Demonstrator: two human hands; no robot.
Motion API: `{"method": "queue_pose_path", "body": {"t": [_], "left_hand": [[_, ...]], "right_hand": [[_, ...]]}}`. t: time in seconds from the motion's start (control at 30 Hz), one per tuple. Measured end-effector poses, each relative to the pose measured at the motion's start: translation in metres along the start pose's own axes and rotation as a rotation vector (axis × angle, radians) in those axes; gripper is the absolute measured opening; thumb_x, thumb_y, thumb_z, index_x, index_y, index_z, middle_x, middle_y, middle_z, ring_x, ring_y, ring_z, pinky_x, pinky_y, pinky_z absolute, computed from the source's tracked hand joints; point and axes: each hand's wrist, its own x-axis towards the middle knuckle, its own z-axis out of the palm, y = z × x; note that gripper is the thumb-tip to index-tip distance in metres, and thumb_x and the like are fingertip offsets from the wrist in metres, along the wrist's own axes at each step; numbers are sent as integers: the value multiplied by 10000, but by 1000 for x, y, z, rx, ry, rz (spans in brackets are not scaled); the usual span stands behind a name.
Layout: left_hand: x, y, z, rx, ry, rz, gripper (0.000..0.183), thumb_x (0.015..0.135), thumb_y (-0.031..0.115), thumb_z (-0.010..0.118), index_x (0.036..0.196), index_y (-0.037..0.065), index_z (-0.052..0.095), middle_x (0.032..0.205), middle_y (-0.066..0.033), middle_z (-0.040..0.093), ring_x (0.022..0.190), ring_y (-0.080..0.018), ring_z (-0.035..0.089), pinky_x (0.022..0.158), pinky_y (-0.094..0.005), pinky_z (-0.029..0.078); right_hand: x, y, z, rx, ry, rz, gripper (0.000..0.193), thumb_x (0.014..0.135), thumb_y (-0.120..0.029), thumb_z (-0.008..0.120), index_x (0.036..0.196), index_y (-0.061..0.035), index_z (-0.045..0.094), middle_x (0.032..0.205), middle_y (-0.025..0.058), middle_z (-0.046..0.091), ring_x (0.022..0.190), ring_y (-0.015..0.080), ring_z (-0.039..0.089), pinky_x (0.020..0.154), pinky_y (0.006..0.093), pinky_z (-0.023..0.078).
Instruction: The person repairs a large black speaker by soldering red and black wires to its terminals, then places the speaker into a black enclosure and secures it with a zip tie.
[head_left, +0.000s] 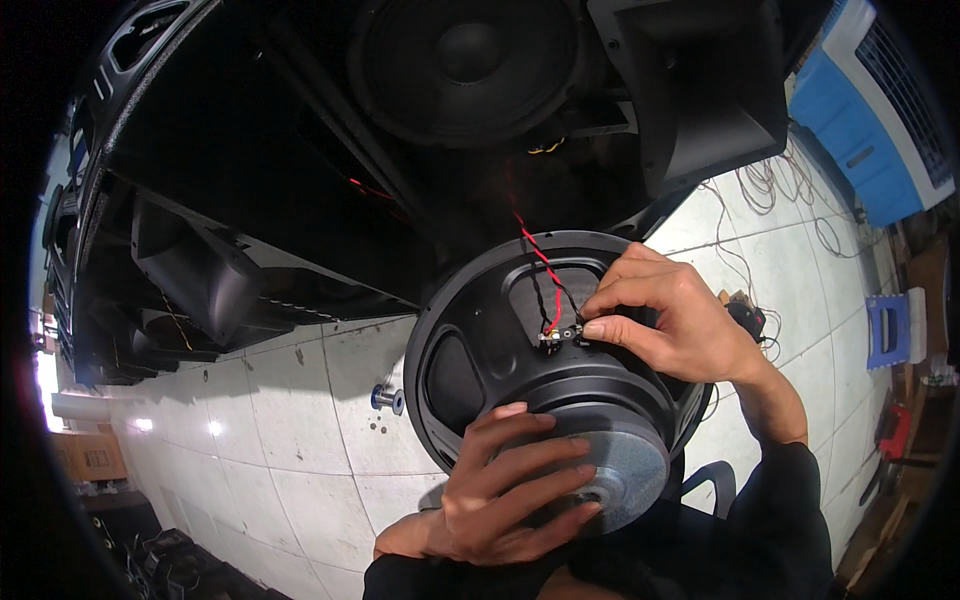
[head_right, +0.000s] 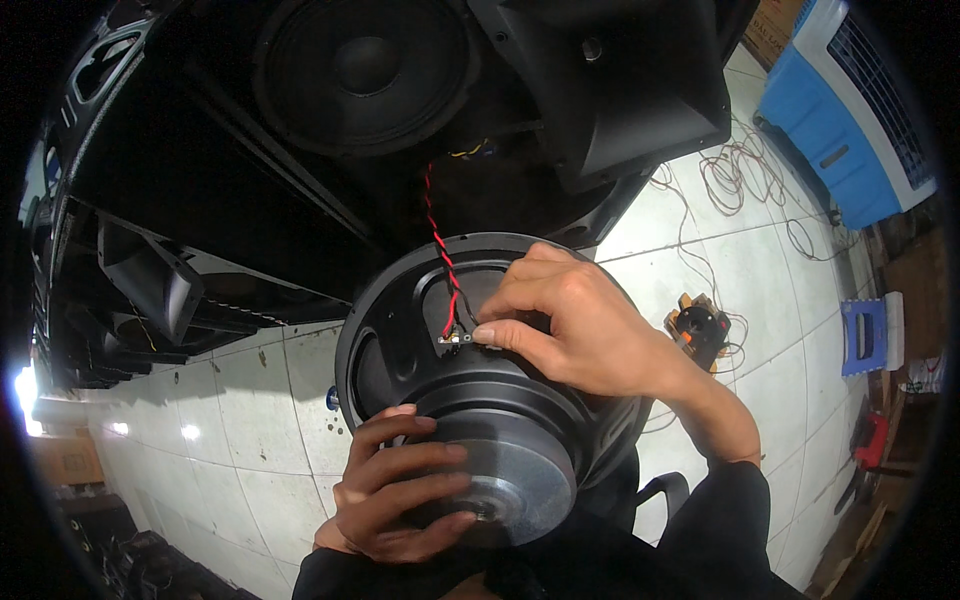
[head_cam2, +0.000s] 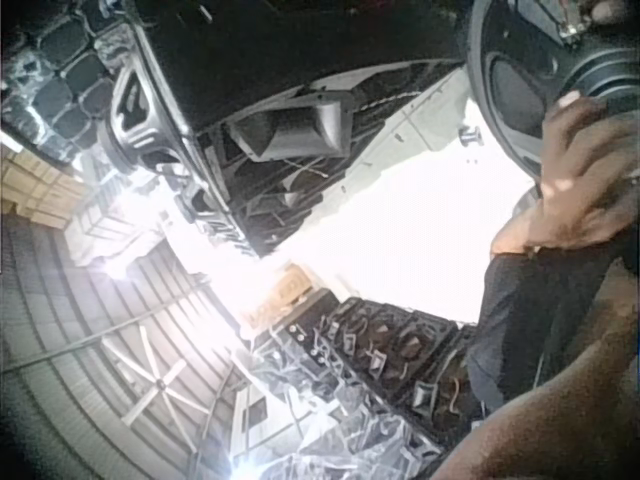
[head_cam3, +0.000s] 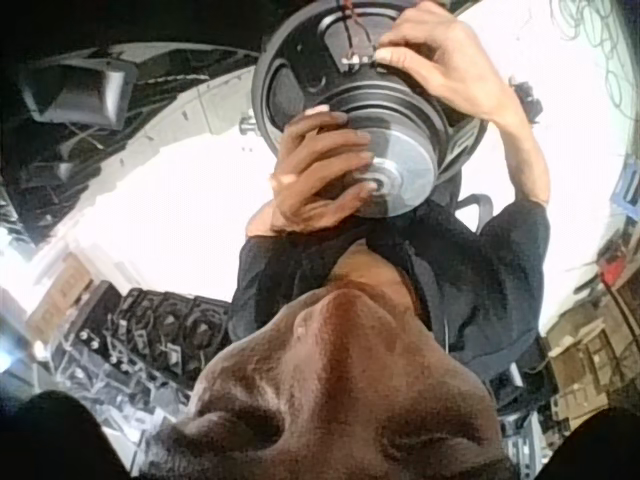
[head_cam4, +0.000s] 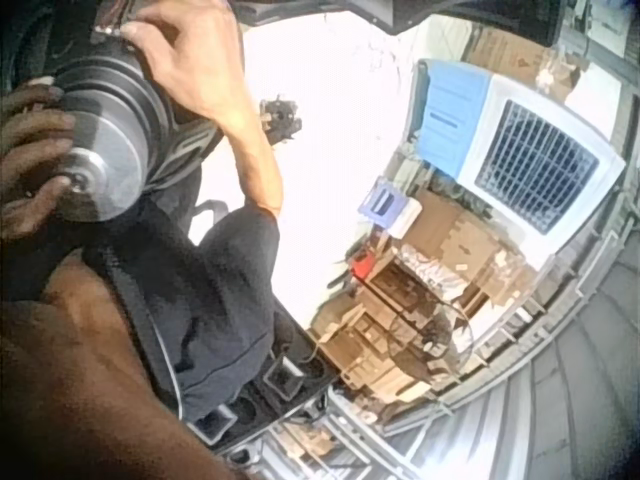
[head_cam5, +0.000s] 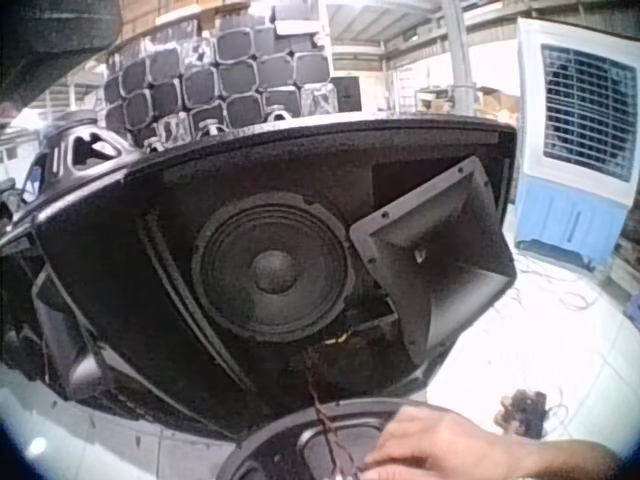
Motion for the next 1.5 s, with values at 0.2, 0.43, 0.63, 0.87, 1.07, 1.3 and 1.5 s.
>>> {"method": "queue_pose_path", "body": {"t": [0.2, 0.43, 0.63, 0.87, 1.07, 1.3, 1.5], "left_hand": [[3, -1, 8, 135, 30, 41, 322, 781, 229, 859, 1058, 93, 765, 1171, -53, 710, 1167, -325, 578, 1002, -501, 466], [3, -5, 10, 198, 30, 124, 307, 788, 155, 810, 1082, 93, 746, 1171, -58, 708, 1130, -318, 601, 975, -483, 487], [0, -5, 19, 187, 78, 115, 355, 753, 126, 844, 1088, 149, 729, 1187, -39, 699, 1153, -306, 581, 988, -454, 498], [-14, -1, 22, 226, 176, 132, 306, 791, 217, 827, 1078, 140, 756, 1214, -44, 705, 1123, -291, 614, 947, -463, 519], [-38, 8, 29, 287, 71, 47, 383, 813, 364, 823, 1146, 195, 741, 1297, -34, 673, 1288, -303, 498, 1065, -514, 434], [-40, 1, 31, 355, 83, 71, 401, 795, 386, 833, 1150, 222, 748, 1320, -18, 651, 1317, -290, 449, 1118, -509, 380], [-43, 3, 28, 341, 54, 8, 483, 737, 463, 868, 1136, 220, 746, 1333, -71, 590, 1305, -362, 436, 1081, -530, 421]], "right_hand": [[1, -1, 7, -86, 23, -52, 110, 829, -50, 797, 908, 16, 761, 831, 126, 699, 828, 270, 612, 738, 363, 492], [-6, -5, 20, -154, 145, -149, 81, 809, -17, 783, 857, 20, 730, 794, 117, 652, 792, 270, 583, 741, 384, 465], [-10, -1, 18, -104, 147, -114, 103, 801, -7, 801, 893, 18, 762, 816, 114, 685, 801, 250, 603, 725, 364, 481], [17, -3, 4, 1, -36, 128, 231, 926, -204, 736, 938, 23, 779, 773, 122, 681, 798, 225, 590, 752, 369, 468], [39, -2, 7, 362, -171, 389, 297, 937, -237, 711, 836, 35, 775, 714, 91, 703, 662, 168, 615, 643, 362, 488], [26, 6, 22, 50, 167, -437, 148, 802, -78, 841, 795, 9, 721, 736, 95, 641, 723, 240, 591, 731, 362, 462], [23, 17, 7, 75, 104, -309, 298, 752, -167, 888, 943, 16, 751, 862, 115, 700, 815, 255, 621, 790, 374, 495]]}}
